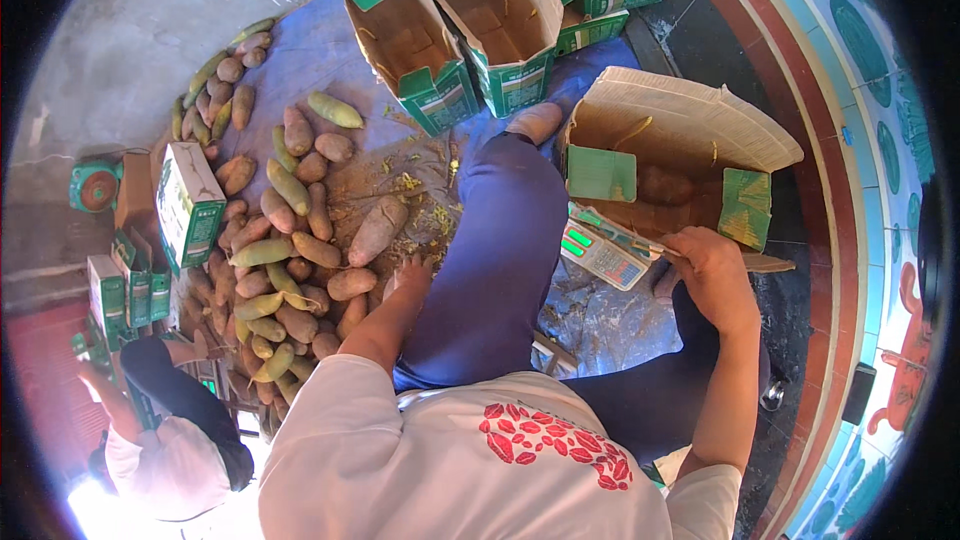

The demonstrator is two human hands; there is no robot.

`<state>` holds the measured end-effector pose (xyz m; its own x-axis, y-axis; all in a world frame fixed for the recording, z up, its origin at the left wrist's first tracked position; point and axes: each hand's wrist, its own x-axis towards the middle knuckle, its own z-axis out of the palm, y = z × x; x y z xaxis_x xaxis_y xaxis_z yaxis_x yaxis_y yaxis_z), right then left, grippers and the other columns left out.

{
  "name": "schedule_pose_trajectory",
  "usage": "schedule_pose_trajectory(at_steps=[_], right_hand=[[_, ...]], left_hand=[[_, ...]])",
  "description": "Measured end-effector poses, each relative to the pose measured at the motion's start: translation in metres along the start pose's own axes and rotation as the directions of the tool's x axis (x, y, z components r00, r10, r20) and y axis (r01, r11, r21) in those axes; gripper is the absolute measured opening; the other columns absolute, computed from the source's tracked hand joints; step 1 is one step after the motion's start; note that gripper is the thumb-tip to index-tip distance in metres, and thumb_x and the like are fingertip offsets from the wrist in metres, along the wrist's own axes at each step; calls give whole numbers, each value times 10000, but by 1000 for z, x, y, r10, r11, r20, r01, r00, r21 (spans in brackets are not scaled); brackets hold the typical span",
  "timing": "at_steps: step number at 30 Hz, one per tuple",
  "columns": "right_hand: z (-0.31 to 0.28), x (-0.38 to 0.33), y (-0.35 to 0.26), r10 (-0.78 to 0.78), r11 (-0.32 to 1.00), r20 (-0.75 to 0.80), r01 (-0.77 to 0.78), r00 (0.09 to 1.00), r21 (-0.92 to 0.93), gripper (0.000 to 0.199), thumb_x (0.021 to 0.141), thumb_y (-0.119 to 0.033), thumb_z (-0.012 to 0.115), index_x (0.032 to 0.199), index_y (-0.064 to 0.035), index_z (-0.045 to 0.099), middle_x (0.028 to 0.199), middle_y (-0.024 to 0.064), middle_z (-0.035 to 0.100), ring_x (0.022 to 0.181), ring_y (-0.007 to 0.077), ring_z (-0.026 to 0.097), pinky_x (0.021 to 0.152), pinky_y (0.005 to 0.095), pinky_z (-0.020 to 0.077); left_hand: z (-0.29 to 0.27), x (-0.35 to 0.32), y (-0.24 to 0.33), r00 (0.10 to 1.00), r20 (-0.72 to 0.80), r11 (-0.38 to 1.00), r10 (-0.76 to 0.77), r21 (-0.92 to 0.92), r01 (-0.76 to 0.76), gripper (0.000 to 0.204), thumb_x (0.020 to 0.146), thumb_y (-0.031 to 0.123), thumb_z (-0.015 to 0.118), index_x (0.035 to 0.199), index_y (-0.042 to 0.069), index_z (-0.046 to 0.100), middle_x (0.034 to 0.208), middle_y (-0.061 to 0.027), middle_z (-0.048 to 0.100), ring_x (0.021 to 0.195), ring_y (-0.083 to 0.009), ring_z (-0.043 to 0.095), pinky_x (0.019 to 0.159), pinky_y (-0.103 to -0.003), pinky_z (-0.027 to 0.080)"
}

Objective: Sort and place produce into cardboard boxes for packaging.

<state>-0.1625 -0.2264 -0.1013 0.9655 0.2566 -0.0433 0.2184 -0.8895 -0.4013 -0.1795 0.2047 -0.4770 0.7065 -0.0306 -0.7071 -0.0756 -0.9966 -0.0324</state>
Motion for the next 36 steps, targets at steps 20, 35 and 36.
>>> schedule_pose_trajectory(at_steps=[20,35,36], right_hand=[[-9,3,-4,105,993,81,-110,991,52,222,659,-2,656,877,-31,626,813,131,588,815,332,573,709,417,463],[-1,3,-2,52,999,24,-51,998,-18,151,704,-24,597,853,-35,625,808,121,583,830,315,578,730,417,462],[1,4,-2,43,999,12,-43,999,-15,151,704,-24,597,853,-35,625,808,121,583,830,315,578,730,417,462]], left_hand=[[-19,-11,3,962,203,983,-181,48,174,573,782,241,651,1300,119,437,1335,-109,397,1196,-298,460,843,-443,500],[-61,-44,-41,984,26,963,-175,-203,177,1022,573,370,821,1362,85,236,1263,-262,425,1121,-374,513,943,-400,444],[-55,-40,-50,978,-89,949,-191,-271,161,1028,578,376,818,1374,98,230,1269,-274,414,1124,-384,506,944,-407,440]])
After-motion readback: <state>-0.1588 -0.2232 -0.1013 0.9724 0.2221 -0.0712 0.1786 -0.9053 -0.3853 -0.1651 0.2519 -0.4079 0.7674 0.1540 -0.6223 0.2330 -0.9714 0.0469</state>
